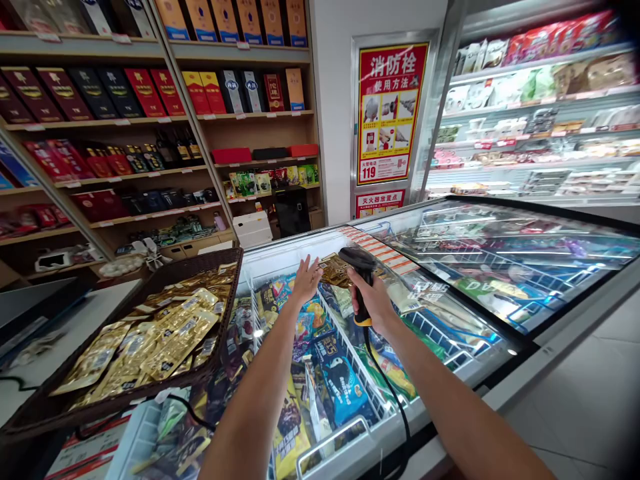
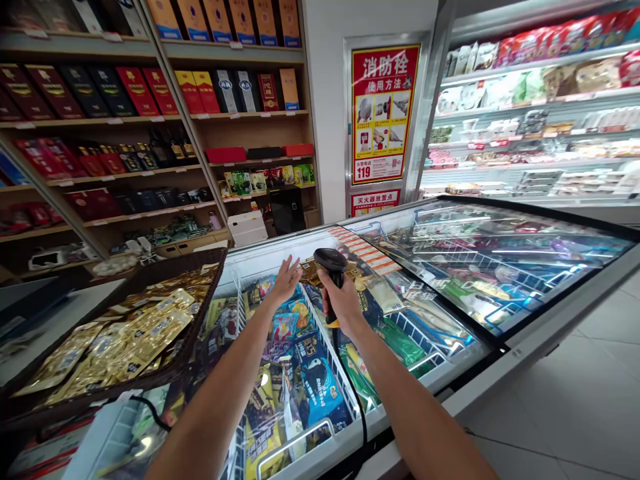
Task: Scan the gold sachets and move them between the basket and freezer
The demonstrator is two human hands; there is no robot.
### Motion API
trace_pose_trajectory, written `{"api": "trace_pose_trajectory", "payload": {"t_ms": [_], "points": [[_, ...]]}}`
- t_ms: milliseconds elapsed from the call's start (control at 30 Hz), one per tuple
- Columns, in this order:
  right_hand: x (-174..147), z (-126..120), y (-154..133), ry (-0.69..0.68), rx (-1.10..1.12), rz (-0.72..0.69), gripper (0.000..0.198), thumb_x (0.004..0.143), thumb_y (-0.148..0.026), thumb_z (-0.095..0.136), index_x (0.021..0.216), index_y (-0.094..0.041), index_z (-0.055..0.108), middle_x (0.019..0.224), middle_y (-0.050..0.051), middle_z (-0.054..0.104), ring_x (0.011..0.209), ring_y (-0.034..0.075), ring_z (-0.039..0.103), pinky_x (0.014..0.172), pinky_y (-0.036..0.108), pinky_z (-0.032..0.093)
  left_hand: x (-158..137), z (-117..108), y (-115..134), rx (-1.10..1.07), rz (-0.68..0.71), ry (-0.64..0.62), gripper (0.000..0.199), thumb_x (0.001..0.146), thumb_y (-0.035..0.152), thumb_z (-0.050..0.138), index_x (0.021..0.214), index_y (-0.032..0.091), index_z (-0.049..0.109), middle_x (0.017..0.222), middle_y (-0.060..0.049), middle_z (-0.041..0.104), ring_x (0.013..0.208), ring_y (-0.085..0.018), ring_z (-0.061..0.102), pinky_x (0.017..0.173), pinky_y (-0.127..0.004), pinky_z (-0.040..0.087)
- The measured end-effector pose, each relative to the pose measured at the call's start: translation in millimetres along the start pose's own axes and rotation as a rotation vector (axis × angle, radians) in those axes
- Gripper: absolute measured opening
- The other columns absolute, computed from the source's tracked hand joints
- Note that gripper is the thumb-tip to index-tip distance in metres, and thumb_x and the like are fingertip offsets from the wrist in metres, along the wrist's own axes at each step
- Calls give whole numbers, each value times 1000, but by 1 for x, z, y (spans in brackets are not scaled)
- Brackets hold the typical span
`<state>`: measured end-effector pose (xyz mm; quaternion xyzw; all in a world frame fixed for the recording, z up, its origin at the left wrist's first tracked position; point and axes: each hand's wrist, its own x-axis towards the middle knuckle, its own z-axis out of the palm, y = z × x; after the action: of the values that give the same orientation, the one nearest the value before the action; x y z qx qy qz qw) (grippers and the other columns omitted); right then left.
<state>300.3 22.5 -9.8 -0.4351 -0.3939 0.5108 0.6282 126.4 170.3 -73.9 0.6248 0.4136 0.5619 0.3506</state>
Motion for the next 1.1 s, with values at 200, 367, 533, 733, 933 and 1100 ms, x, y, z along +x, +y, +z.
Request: {"api": "trace_pose_trajectory", "payload": {"t_ms": [200, 367, 533, 733, 933, 1100], "points": [[0, 2, 1, -21, -28, 17, 46, 72, -61, 72, 71, -23, 47, 47, -6, 47, 34, 11, 42, 31, 25, 35, -1, -6, 6, 280, 39, -207, 26, 76, 46, 74, 66, 24, 65, 80, -8, 70, 113, -34, 62, 105, -45, 37], [-1, 2, 1, -24, -32, 5, 46, 72, -62, 73, 73, -23, 49, 49, -6, 49, 34, 11, 43, 31, 25, 36, -4, -9, 6, 342, 94, -226, 37, 68, 47, 81, 98, 27, 70, 127, -10, 64, 141, -35, 35, 115, -47, 22], [-2, 3, 1, -39, -44, -22, 44, 74, -60, 71, 73, -23, 48, 49, -6, 49, 33, 11, 43, 31, 25, 36, -1, -2, 9, 331, 137, -277, 17, 75, 42, 76, 78, 27, 70, 102, -6, 72, 135, -29, 44, 120, -44, 8], [3, 2, 6, -18, -27, -16, 44, 73, -60, 72, 76, -23, 48, 49, -7, 49, 32, 11, 42, 30, 25, 35, -1, -10, 3, 338, 69, -162, 49, 52, 44, 90, 94, 28, 71, 104, -7, 69, 118, -33, 54, 110, -42, 28], [3, 2, 6, -16, -31, -22, 45, 72, -62, 72, 77, -23, 49, 49, -6, 50, 33, 11, 43, 29, 25, 35, 8, -21, -2, 337, -36, -111, 40, 45, 47, 92, 67, 25, 67, 72, -6, 64, 91, -31, 64, 77, -31, 44], [0, 2, 3, -31, -31, -19, 45, 73, -62, 72, 78, -23, 49, 49, -6, 50, 33, 11, 42, 30, 25, 35, 18, -33, -6, 294, -147, -62, 42, 46, 43, 92, 50, 26, 53, 49, -1, 51, 70, -29, 64, 64, -30, 41]]}}
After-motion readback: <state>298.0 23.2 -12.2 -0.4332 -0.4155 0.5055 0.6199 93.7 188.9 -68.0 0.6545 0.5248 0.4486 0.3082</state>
